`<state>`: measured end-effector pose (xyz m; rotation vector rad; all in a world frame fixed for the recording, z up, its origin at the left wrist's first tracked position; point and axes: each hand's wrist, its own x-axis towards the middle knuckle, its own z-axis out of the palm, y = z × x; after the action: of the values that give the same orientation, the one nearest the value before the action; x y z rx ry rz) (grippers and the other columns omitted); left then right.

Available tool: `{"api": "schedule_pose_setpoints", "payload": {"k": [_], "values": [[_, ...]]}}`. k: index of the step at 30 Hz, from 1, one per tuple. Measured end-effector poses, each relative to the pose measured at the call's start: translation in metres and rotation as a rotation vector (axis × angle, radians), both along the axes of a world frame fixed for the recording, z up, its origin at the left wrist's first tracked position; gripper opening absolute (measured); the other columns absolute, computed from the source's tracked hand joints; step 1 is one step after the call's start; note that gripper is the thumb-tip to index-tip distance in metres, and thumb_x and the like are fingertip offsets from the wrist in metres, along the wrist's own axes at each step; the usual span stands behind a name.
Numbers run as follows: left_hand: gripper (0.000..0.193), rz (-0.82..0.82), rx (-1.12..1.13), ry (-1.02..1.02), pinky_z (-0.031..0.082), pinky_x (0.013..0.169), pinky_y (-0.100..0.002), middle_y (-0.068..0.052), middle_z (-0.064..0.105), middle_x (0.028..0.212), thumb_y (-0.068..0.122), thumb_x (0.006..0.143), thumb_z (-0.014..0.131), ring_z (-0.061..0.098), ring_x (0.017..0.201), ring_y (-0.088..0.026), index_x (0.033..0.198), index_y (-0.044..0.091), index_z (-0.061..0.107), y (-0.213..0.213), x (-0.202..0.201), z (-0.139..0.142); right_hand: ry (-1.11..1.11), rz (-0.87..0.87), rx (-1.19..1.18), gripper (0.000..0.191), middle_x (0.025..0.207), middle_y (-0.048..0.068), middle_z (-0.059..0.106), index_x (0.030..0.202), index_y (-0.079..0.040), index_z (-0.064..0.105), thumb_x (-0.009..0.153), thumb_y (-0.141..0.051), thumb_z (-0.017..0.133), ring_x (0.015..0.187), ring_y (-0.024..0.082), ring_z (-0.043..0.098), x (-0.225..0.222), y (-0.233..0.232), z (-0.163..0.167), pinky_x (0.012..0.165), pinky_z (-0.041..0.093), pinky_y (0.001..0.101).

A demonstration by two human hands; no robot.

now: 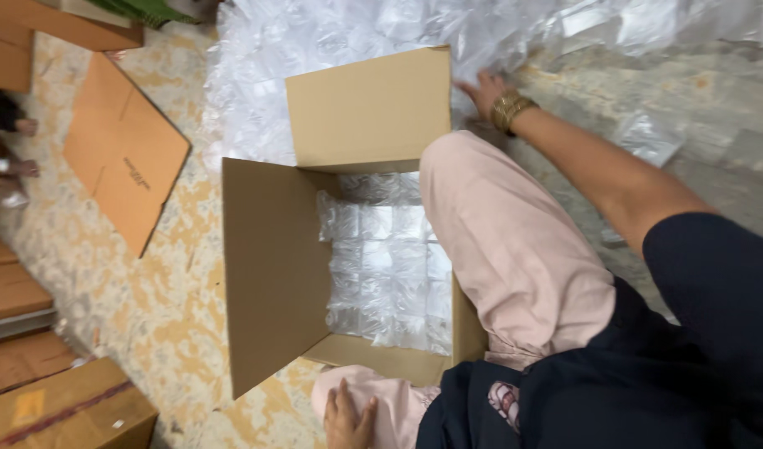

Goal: The person sits on the floor and packs plastic-wrapped items one at a time into a large cardboard box, picking each wrapped item from a pile beside them and arranging it inside the box.

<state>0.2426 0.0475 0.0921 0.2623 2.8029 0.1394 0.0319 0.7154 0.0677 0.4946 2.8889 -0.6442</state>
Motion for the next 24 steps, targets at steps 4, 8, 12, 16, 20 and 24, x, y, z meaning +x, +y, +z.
{"api": "schedule_pose_setpoints", "payload": {"k": [4,8,12,16,20,24], "values": [[0.081,0.026,0.174,-0.072,0.038,0.11,-0.048,-0.038,0.041,0.144,0.037,0.083,0.077,0.04,0.136,-0.051,0.147,0.002,0.043,0.018,-0.013,0.031,-0.082,-0.238,-0.337,0.039,0.149,0.024,0.046,0.147,-0.036,0.056,0.111,-0.052,0.054,0.13,0.05,0.052,0.034,-0.026,-0.029,0.107,0.047,0.0574],[0.071,-0.034,0.25,-0.007,0.035,0.111,-0.048,-0.035,0.046,0.144,0.027,0.089,0.072,0.042,0.136,-0.049,0.147,-0.001,0.043,0.06,-0.02,0.061,-0.058,-0.395,-0.345,0.075,0.154,0.027,0.037,0.161,-0.033,0.03,0.094,-0.035,0.063,0.117,0.054,0.058,0.102,-0.015,-0.057,0.103,0.05,0.0571],[0.058,-0.042,0.421,0.008,0.04,0.113,-0.045,-0.025,0.059,0.141,0.02,0.092,0.068,0.054,0.134,-0.037,0.143,0.002,0.05,0.129,-0.032,0.089,0.248,-0.393,-0.304,0.097,0.155,0.038,0.029,0.164,-0.005,0.007,0.099,-0.035,0.071,0.136,0.056,0.042,0.178,0.026,-0.061,0.11,0.04,0.0556],[0.061,0.085,0.98,-0.16,0.043,0.114,-0.042,-0.024,0.056,0.15,0.017,0.098,0.065,0.056,0.14,-0.031,0.153,0.001,0.044,0.222,-0.037,0.124,0.71,-0.653,-0.687,0.071,0.141,0.027,0.053,0.159,-0.009,0.026,0.107,-0.039,0.064,0.124,0.04,0.057,0.215,0.014,0.002,0.11,0.049,0.0485],[0.112,-0.188,1.468,-0.321,0.043,0.123,-0.037,-0.021,0.048,0.158,0.037,0.092,0.085,0.053,0.146,-0.03,0.167,0.013,0.007,0.313,-0.035,0.138,0.846,-0.023,-0.878,0.064,0.146,0.022,0.049,0.155,-0.005,0.037,0.105,-0.032,0.065,0.137,0.036,0.043,0.238,-0.084,0.073,0.12,0.035,0.0477],[0.093,0.058,1.358,-0.354,0.049,0.102,-0.035,-0.012,0.051,0.141,0.022,0.085,0.082,0.057,0.121,-0.023,0.159,0.007,0.028,0.33,-0.028,0.133,0.683,0.332,-1.237,0.061,0.156,0.012,0.045,0.153,-0.007,0.042,0.101,-0.029,0.064,0.151,0.027,0.039,0.228,-0.086,0.068,0.129,0.032,0.0427]]}}
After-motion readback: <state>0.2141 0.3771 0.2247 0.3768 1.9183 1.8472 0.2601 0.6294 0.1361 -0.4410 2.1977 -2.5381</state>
